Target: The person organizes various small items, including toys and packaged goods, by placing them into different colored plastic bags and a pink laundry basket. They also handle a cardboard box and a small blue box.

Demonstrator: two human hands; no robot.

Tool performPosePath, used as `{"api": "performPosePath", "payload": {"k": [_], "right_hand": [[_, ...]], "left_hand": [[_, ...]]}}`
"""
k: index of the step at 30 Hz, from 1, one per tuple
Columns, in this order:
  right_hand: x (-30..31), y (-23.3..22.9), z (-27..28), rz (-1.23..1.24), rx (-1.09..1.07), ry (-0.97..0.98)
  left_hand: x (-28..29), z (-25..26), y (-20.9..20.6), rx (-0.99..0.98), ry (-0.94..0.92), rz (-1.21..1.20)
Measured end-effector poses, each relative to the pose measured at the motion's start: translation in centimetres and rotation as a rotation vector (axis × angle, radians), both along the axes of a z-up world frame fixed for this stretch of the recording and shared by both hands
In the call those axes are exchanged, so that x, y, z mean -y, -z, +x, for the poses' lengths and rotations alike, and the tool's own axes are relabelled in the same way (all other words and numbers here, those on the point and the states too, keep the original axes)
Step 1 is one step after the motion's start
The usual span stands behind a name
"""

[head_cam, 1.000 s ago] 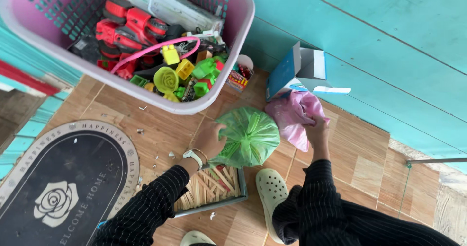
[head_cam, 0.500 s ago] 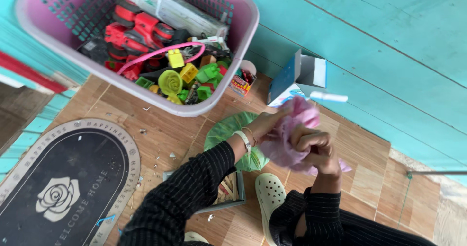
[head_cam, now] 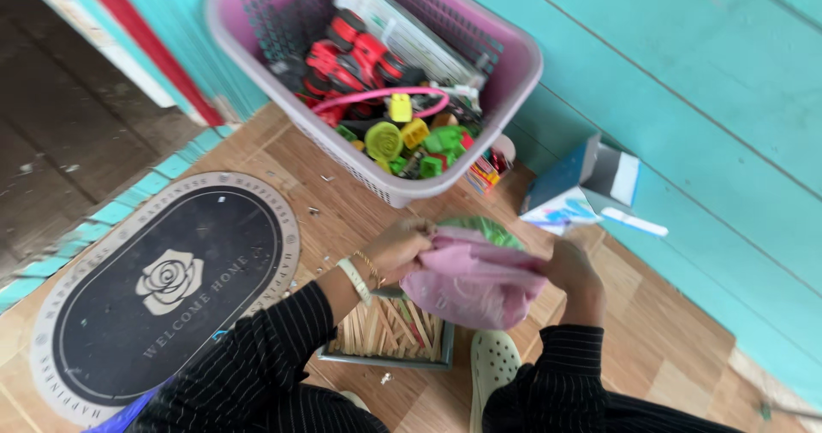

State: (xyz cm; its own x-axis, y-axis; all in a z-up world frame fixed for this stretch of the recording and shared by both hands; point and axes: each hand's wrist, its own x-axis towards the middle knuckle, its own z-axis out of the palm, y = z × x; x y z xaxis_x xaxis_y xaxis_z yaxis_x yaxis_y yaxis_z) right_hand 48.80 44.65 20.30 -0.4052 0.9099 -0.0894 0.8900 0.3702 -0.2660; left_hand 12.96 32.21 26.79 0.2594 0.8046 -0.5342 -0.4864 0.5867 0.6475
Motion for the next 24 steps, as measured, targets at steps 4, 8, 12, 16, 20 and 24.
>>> {"api": "performPosePath", "payload": {"k": [4, 8, 12, 16, 20, 24], "right_hand": [[0.3, -5.2, -2.0, -0.57, 0.006, -0.085], [2.5, -15.7, -7.5, -0.716, -0.282, -0.261], [5.9, -20.5, -15.5, -0.539, -0.345, -0.569], [8.9, -21.3, -23.3, -0.099, -0.307, -0.541], [7.8, -24.2, -30.4, 0.085, -0.481, -0.48], [3.3, -28.4, -37.0, -0.195, -1.034, -0.714]], "left_hand": [[2.6, -4.2, -5.7, -0.793, 0.181, 0.339], [5.0, -7.7, -12.2, -1.265, 0.137, 0.463], [6.9, -12.0, -16.5, -0.943, -0.087, 0.291], [8.7, -13.8, -18.2, -0.854, -0.411, 0.324], [12.2, -15.8, -20.1, -0.556, -0.546, 0.735], [11.1, -18.3, -22.5, -0.399, -0.702, 0.947]]}}
